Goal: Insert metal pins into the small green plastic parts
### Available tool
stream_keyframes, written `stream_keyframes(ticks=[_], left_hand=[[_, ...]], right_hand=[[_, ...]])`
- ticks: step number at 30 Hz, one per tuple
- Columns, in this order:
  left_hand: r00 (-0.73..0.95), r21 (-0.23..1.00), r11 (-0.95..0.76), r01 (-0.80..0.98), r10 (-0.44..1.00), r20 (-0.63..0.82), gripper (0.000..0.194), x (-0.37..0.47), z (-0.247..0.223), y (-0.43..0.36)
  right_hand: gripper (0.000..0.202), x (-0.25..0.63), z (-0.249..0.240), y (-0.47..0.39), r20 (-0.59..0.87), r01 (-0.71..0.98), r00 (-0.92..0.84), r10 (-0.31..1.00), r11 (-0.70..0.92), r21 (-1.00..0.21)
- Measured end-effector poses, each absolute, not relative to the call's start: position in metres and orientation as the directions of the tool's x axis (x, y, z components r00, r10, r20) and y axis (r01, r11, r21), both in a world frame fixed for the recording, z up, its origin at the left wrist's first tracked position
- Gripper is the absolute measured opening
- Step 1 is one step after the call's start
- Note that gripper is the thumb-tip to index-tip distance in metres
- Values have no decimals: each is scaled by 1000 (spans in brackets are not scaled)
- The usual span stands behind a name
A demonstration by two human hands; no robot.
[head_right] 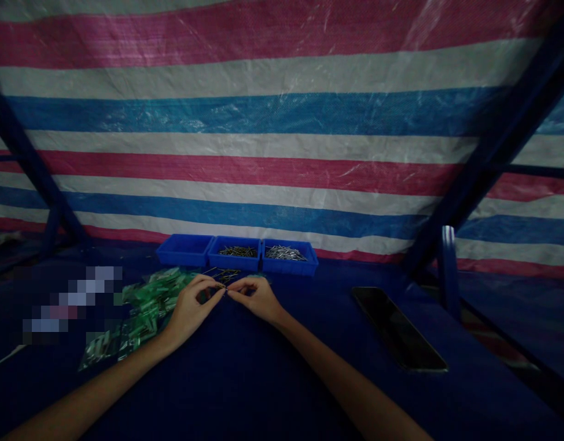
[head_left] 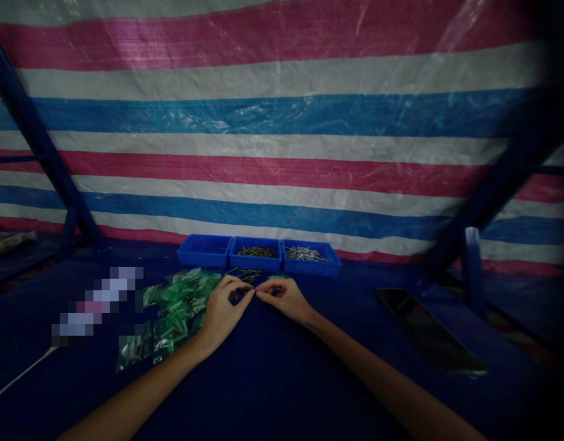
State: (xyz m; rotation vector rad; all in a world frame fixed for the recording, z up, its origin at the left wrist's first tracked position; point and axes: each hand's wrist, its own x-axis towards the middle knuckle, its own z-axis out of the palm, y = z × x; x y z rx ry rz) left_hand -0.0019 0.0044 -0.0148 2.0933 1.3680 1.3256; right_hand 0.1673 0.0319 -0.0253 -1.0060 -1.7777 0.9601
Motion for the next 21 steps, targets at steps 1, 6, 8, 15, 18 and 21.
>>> stream_keyframes(ticks=[1, 6, 8, 15, 18, 21], left_hand=[[123, 667, -501, 551, 840, 529, 13, -2, -15, 4], [139, 677, -512, 530, 839, 526, 12, 0, -16, 4], [131, 676, -509, 533, 839, 529, 13, 0, -17, 4], [117, 673, -483, 560, 850, 513, 14, -2, -18, 5], [126, 670, -485, 563, 851, 510, 15, -1, -17, 4], [127, 669, -484, 565, 851, 509, 17, -1, -16, 4]], right_hand=[[24, 166, -25, 31, 305, 251, -318, 898, 390, -886], [23, 165, -24, 29, 319, 249, -347, 882, 414, -876], [23, 166, -25, 31, 313, 243, -335, 888, 403, -882], [25, 170, -28, 36, 297, 208, -309, 903, 369, -906], [25, 170, -27, 35, 295, 219, -309, 904, 369, -903], [24, 169, -26, 35, 296, 230, -296, 908, 368, -901]])
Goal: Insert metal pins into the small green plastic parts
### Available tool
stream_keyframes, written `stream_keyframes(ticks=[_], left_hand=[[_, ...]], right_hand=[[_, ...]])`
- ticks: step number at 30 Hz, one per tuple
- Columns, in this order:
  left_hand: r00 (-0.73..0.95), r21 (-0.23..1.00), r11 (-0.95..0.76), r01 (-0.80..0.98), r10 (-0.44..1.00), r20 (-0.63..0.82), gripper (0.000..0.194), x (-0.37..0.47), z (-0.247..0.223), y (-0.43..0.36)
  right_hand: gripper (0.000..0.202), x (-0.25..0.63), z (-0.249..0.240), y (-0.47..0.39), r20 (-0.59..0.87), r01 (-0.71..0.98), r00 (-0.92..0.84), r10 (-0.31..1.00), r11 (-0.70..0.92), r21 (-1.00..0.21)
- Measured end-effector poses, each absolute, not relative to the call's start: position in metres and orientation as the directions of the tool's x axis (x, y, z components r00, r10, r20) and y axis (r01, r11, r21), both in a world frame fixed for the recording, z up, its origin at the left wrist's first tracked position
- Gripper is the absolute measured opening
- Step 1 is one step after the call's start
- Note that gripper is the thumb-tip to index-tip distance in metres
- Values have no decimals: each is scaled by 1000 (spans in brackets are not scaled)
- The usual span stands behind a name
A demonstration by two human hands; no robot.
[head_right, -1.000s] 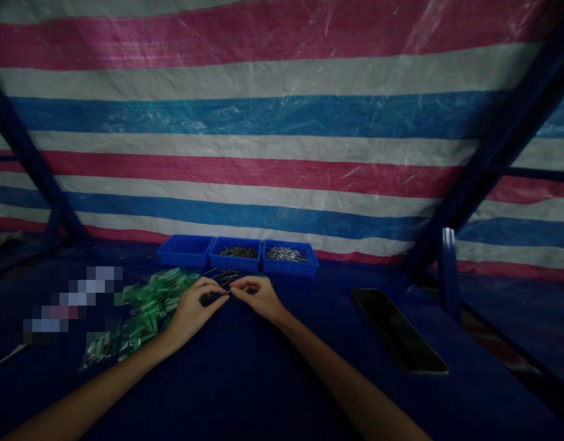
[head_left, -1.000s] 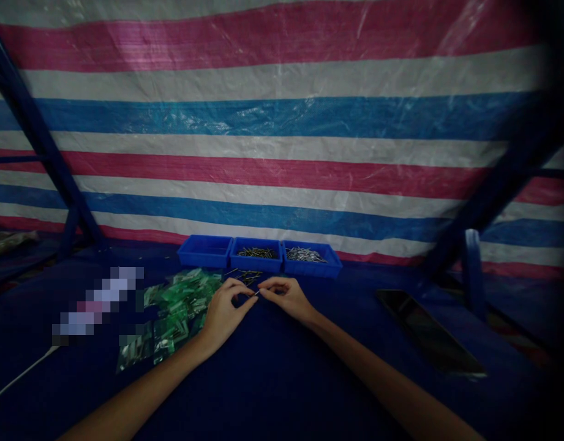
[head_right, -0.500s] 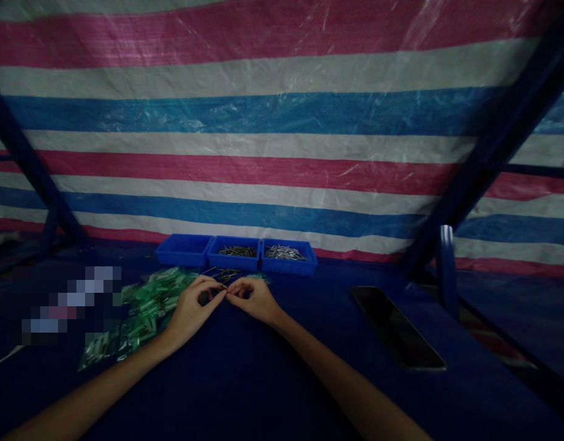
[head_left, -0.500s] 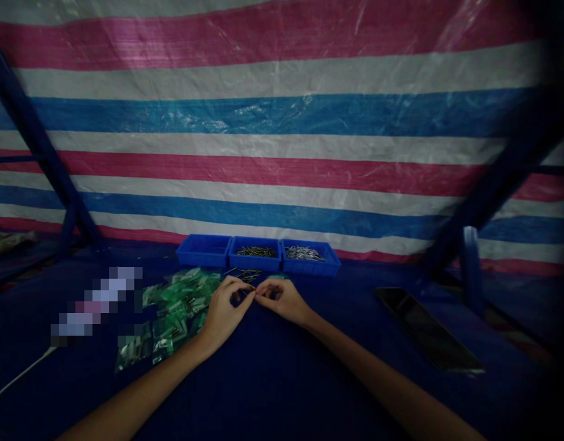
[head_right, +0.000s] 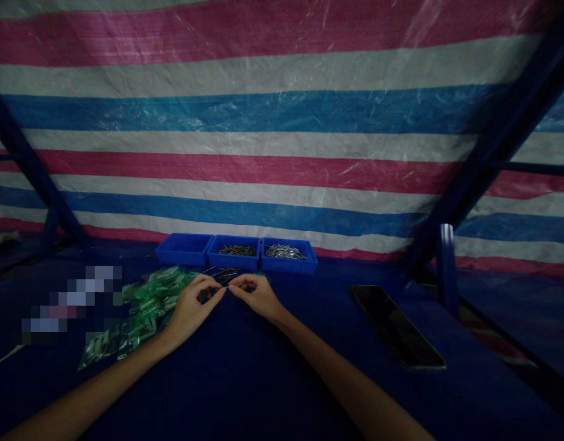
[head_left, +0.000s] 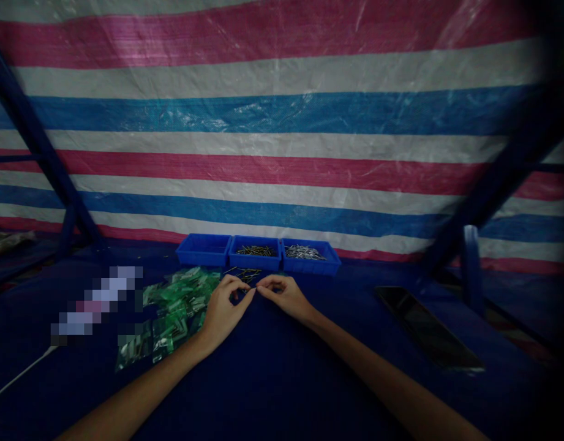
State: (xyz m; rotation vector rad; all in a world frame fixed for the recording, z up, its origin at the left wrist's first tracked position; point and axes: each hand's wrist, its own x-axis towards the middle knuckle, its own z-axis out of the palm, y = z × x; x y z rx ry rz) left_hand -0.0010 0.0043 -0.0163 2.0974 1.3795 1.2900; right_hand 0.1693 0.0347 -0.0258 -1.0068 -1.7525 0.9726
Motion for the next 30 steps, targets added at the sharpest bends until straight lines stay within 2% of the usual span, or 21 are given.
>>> stream_keyframes(ticks=[9, 12, 16, 22, 30], left_hand=[[169, 665, -477, 574, 864, 474, 18, -1, -17, 4], [136, 664, -456, 593, 869, 475, 24, -4, -17, 6], [109, 652, -440, 618, 868, 484, 15, -10, -16, 12], [75, 643, -456, 616, 846, 528, 15, -16, -17, 17], [111, 622, -482, 617, 836, 538, 16, -18, -18, 19]], right_hand=[[24, 172, -29, 38, 275, 115, -253, 927, 311, -943], [27, 173, -27, 37, 213, 71, -186, 959, 230, -971], [31, 173, -24, 36, 133, 46, -122, 984, 139, -989], [30, 172, -21, 36, 122, 0, -79, 989, 123, -992], [29, 172, -22, 37, 124, -9, -118, 985, 124, -992]])
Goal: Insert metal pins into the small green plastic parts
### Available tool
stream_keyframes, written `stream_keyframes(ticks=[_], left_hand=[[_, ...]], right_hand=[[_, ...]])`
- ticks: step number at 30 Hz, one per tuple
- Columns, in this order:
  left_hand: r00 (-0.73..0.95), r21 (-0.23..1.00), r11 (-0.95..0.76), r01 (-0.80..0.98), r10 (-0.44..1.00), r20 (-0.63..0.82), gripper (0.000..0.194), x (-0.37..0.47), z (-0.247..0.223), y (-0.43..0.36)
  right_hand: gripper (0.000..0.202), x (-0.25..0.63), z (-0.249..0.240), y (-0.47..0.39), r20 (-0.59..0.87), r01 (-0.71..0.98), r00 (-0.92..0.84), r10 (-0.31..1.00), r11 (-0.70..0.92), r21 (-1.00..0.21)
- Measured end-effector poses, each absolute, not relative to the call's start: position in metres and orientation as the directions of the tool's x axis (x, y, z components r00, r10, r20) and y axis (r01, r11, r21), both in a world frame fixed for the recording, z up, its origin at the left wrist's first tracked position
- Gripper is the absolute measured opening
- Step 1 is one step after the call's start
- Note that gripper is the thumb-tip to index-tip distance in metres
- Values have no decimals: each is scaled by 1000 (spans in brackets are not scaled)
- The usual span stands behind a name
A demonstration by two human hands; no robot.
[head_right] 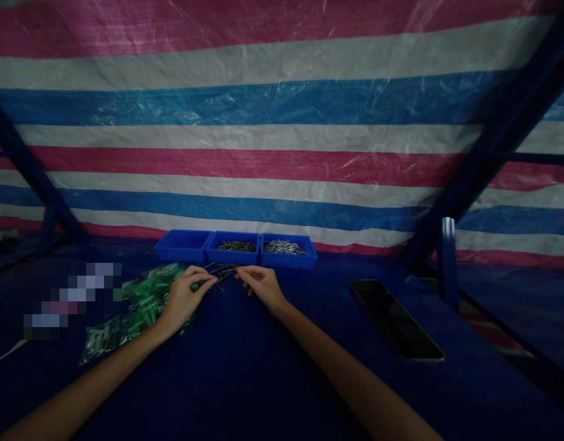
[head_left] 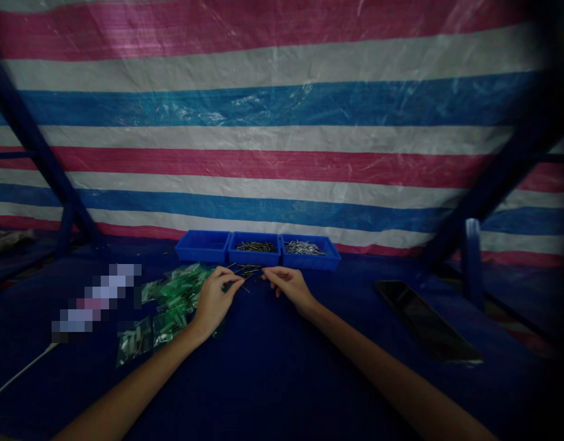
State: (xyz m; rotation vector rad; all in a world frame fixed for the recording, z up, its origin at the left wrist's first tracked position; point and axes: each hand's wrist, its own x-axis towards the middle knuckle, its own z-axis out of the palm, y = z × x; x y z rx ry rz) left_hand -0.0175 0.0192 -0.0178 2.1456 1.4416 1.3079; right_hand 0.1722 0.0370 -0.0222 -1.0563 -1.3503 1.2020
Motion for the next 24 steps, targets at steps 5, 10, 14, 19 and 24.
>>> stream_keyframes(ticks=[5, 10, 14, 19, 24], left_hand=[[106, 611, -469, 638, 839, 533, 20, -18, -16, 20], [128, 558, -480, 677, 824, 552, 15, -18, -19, 20], [128, 541, -463, 702, 829, 544, 17, -18, -18, 18], [167, 504, -488, 713, 815, 554, 22, -16, -15, 15], [201, 494, -511, 703, 810, 552, 17, -17, -17, 17]], right_hand=[[29, 171, -24, 37, 138, -17, -109, 984, 137, -990], [26, 171, -22, 36, 149, 10, -97, 984, 151, -989], [26, 174, -16, 39, 132, 20, -125, 983, 136, -991], [26, 179, 2, 46, 161, -59, -128, 979, 154, -986], [40, 180, 8, 47, 218, -24, -152, 964, 217, -976]])
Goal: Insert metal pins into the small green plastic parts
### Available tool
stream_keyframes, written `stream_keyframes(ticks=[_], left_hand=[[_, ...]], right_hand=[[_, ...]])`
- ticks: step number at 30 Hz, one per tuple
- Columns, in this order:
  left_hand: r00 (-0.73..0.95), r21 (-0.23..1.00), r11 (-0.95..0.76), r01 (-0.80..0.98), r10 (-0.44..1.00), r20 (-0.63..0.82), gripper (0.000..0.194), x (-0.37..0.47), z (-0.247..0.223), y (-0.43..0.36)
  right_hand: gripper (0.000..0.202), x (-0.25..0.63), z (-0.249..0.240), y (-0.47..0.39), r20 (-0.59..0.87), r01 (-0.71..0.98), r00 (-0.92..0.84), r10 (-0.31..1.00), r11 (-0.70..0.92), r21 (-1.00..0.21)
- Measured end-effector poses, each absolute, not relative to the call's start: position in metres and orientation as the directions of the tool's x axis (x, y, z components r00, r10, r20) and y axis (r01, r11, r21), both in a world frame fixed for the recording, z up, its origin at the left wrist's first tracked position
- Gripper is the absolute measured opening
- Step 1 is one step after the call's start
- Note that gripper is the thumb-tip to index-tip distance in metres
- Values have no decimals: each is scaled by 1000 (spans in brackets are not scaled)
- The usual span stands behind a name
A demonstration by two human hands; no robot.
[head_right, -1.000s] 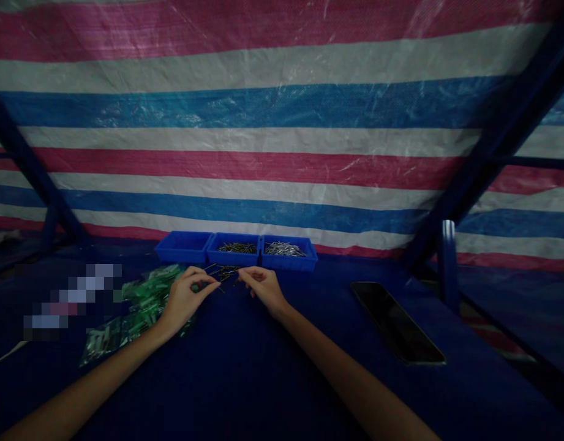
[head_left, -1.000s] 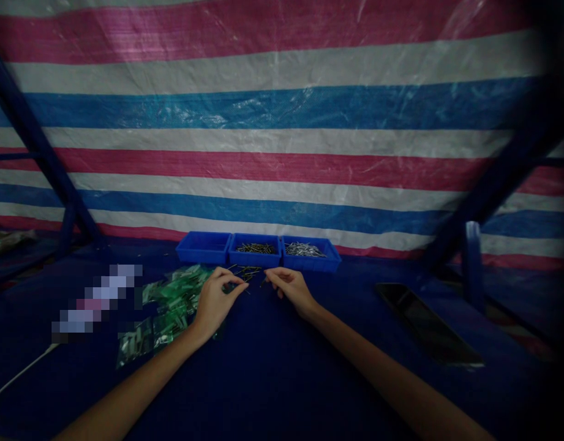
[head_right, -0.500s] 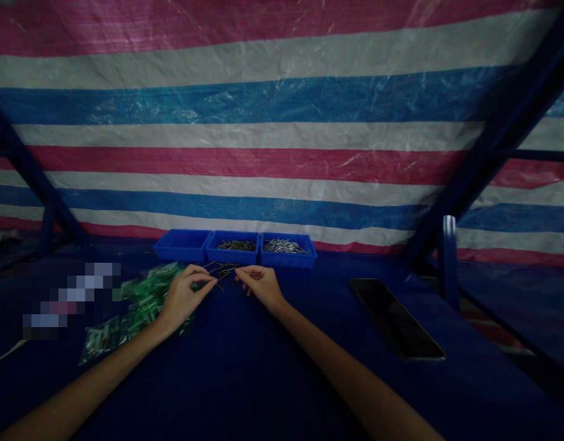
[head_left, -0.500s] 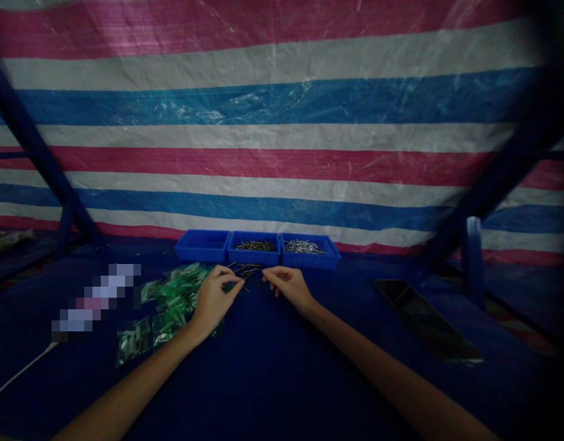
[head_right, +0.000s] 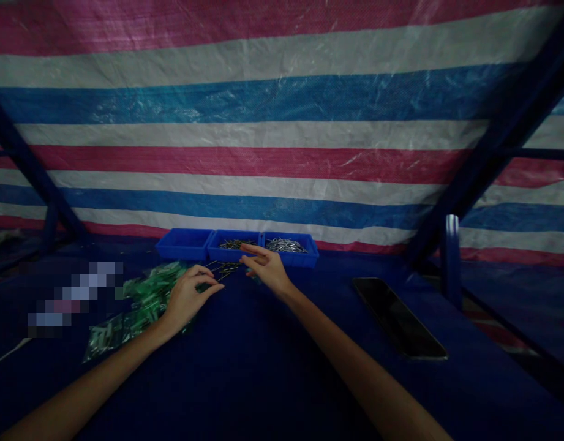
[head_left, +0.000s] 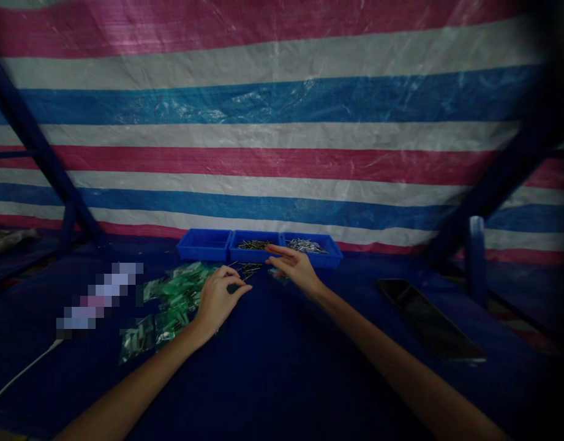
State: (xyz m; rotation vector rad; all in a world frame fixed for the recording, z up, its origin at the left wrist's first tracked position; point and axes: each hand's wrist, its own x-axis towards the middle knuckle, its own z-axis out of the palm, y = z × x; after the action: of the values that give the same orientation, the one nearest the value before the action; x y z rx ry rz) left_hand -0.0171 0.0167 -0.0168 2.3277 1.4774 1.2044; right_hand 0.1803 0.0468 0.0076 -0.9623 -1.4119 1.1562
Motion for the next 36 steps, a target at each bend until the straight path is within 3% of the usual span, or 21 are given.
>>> stream_keyframes(ticks=[6, 17, 28, 36], left_hand=[[225, 456, -499, 737, 817, 531, 17, -23, -17, 22], [256, 253, -430, 867, 819, 514, 11, -20, -11, 14], [370, 135, -488, 862, 790, 489, 17, -23, -20, 18], [341, 177, -466, 867, 813, 471, 11, -23, -20, 18]], right_hand=[[31, 175, -17, 42, 286, 251, -180, 941, 325, -912], [16, 171, -28, 30, 487, 554, -231, 843, 525, -646], [12, 168, -23, 24, 504, 601, -251, 826, 541, -588], [13, 167, -21, 22, 518, 614, -350, 780, 609, -502]])
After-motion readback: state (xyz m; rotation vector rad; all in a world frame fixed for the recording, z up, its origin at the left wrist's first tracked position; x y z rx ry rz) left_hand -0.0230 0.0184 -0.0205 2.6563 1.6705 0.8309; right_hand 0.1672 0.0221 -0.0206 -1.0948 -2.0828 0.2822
